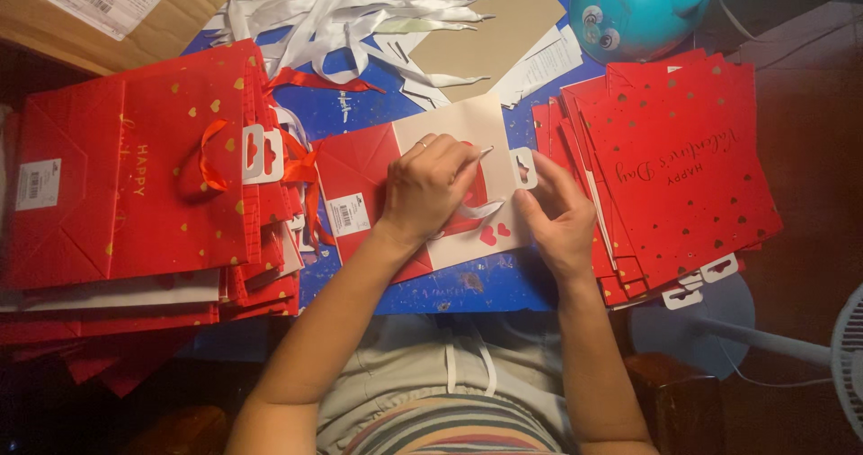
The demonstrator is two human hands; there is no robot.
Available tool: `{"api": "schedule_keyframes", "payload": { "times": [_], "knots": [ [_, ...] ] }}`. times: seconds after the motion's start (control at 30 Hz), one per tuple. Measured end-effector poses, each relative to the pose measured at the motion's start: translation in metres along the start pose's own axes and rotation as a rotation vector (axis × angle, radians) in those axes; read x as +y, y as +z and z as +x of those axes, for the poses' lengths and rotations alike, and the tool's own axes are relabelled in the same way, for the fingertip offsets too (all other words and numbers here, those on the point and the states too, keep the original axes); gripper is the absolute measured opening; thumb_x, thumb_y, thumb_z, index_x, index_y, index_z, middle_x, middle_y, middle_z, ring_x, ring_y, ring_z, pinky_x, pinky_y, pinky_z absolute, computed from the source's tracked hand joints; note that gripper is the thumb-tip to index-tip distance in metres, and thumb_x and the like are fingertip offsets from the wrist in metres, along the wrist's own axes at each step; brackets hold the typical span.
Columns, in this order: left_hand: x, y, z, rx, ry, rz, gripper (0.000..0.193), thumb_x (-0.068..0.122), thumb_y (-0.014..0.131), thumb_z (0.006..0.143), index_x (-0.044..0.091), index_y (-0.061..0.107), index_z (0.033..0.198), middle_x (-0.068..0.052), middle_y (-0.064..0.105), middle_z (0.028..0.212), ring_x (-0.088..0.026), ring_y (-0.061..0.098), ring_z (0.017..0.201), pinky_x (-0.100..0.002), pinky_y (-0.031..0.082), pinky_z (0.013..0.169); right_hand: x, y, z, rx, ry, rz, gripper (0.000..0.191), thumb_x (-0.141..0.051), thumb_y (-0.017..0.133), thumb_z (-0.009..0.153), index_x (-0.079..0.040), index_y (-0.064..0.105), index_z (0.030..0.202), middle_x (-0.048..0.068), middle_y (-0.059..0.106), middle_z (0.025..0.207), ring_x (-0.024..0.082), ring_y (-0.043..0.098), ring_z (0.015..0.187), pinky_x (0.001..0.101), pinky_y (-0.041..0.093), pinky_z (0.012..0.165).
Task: The person assembles red Valentine's Day gift bags by threading red and white ribbons through the bag handles and tying them into bows. The person works on multiple bags one at a time, stacking completed bags on the table.
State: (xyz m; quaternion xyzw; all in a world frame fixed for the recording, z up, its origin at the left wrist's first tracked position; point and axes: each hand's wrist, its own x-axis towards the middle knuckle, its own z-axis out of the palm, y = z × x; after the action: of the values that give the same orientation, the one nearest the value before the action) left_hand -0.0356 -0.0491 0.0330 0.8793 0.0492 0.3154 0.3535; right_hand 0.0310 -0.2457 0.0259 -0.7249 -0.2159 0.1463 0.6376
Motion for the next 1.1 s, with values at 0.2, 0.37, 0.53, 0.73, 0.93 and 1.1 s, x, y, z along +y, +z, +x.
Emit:
{"api": "schedule_keyframes", "payload": {
  "times": [0.2, 0.37, 0.53, 0.73, 0.93, 1.1],
  "knots": [
    [0.0, 0.001, -0.002, -0.043, 0.046, 0.071, 0.009, 0.009, 0.074, 0.088, 0.008, 0.067, 0.093, -0.006, 0.064, 0.086, -0.025, 0.067, 0.082, -0.038, 0.053, 0.067, 0.001, -0.004, -0.001, -0.041, -0.003, -0.188, 0.044, 0.001, 0.069, 0.094, 0.001, 0.064, 0.137, 0.01, 0.073, 0.124, 0.014, 0.069, 0.113, 0.0276, 0.054, 0.099],
    [0.0, 0.004, -0.004, -0.022, 0.008, 0.034, 0.008, 0.009, 0.074, 0.09, 0.007, 0.066, 0.093, -0.007, 0.064, 0.086, -0.025, 0.068, 0.081, -0.038, 0.054, 0.067, -0.001, -0.002, -0.001, -0.085, -0.043, -0.178, 0.041, 0.0, 0.069, 0.094, -0.001, 0.064, 0.135, 0.008, 0.071, 0.122, 0.013, 0.068, 0.112, 0.0276, 0.053, 0.098],
    [-0.001, 0.008, -0.005, -0.045, -0.02, -0.082, 0.008, 0.011, 0.074, 0.091, 0.007, 0.07, 0.097, -0.006, 0.067, 0.089, -0.026, 0.069, 0.084, -0.038, 0.055, 0.072, -0.02, 0.001, 0.003, -0.131, -0.317, -0.332, 0.044, 0.004, 0.066, 0.088, -0.002, 0.064, 0.132, 0.017, 0.065, 0.131, 0.023, 0.062, 0.122, 0.0312, 0.049, 0.105],
    [-0.004, 0.011, -0.007, -0.097, -0.117, -0.155, 0.01, 0.012, 0.074, 0.089, 0.009, 0.073, 0.098, -0.006, 0.071, 0.09, -0.027, 0.07, 0.086, -0.04, 0.055, 0.073, -0.036, 0.013, 0.011, -0.141, -0.297, -0.426, 0.04, 0.009, 0.055, 0.083, -0.002, 0.069, 0.119, 0.02, 0.066, 0.136, 0.022, 0.069, 0.102, 0.0308, 0.054, 0.086],
    [-0.003, 0.014, -0.005, -0.077, -0.101, -0.155, 0.01, 0.014, 0.074, 0.09, 0.009, 0.072, 0.099, -0.005, 0.072, 0.091, -0.027, 0.07, 0.087, -0.039, 0.055, 0.074, -0.024, 0.025, 0.032, 0.022, 0.099, -0.17, 0.021, -0.005, 0.064, 0.098, -0.002, 0.069, 0.118, 0.005, 0.074, 0.1, 0.009, 0.066, 0.083, 0.0243, 0.052, 0.07],
    [-0.004, 0.014, -0.004, -0.065, -0.14, -0.199, 0.01, 0.015, 0.074, 0.091, 0.01, 0.073, 0.1, -0.005, 0.072, 0.09, -0.026, 0.07, 0.085, -0.039, 0.055, 0.072, -0.011, 0.022, 0.031, 0.025, 0.039, -0.219, 0.015, -0.009, 0.068, 0.098, 0.0, 0.072, 0.109, 0.003, 0.074, 0.095, 0.007, 0.067, 0.086, 0.0242, 0.054, 0.074]
  ]
}}
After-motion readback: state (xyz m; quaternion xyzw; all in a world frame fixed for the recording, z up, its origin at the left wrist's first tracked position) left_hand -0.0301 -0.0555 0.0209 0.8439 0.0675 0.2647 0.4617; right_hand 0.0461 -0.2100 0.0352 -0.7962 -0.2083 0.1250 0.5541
